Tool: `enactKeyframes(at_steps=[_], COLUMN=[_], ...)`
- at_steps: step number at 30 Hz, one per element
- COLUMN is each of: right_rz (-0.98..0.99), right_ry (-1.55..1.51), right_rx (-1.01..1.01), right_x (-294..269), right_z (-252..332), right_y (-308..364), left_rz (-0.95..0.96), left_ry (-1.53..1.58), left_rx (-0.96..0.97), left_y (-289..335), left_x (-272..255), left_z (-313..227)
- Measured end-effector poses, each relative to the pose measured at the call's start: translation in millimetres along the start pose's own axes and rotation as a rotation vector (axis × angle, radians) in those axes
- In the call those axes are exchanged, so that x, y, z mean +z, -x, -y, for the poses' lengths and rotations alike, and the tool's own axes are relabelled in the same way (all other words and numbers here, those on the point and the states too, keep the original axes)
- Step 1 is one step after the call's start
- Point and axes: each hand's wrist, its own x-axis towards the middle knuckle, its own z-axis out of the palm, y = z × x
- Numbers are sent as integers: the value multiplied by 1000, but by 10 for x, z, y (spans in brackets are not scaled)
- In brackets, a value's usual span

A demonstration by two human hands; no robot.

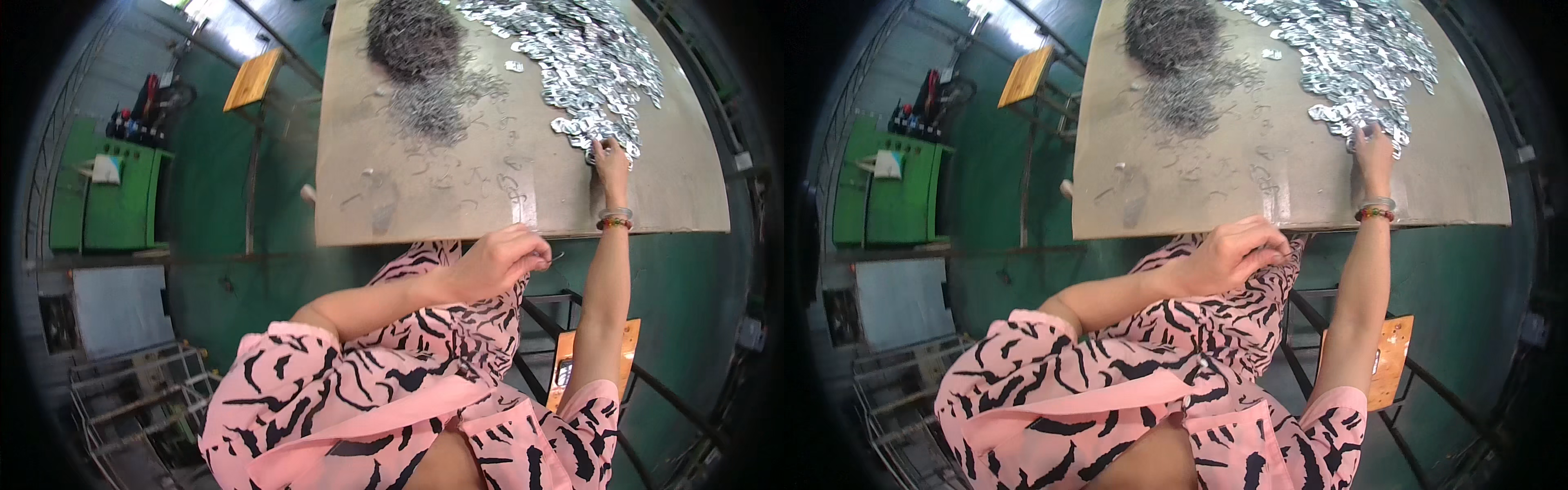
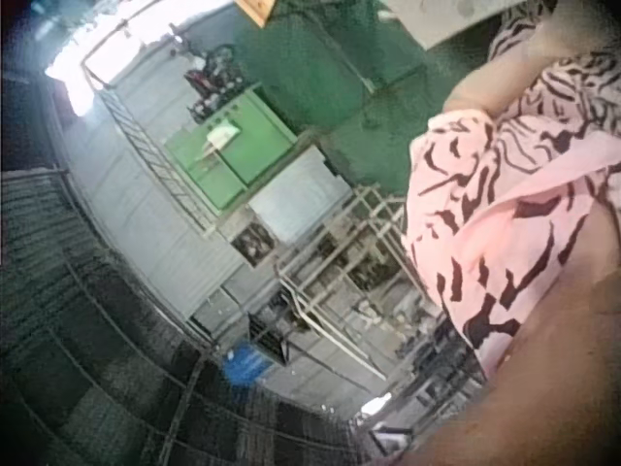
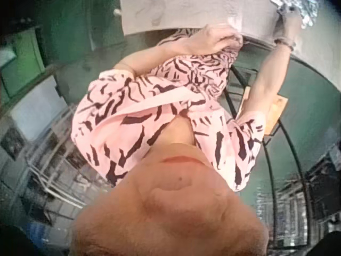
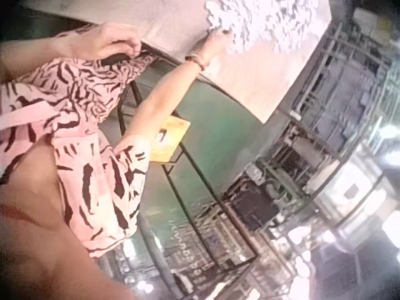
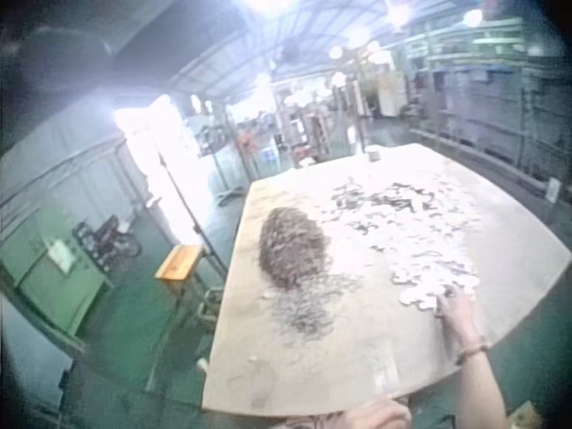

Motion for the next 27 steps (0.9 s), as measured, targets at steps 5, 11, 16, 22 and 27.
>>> enactKeyframes(at_steps=[5, 11, 16, 22, 27], right_rz=[-14, 103, -48, -122, -118], right_ry=[-167, -950, -1018, -1046, -1224], right_rx=[82, 47, 67, 116, 243], right_x=[-126, -969, -1290, -1300, -1124], right_z=[-145, 1001, 1474, 1625, 1632], right_y=[51, 1365, 2029, 2176, 2251], left_rz=[-64, -119, -59, -56, -86], left_ry=[34, 29, 36, 20, -19], left_rx=[104, 108, 124, 141, 120], left_y=[-19, -67, -104, -25, 84], left_x=[35, -57, -53, -67, -139], left_z=[-33, 9, 18, 14, 101])
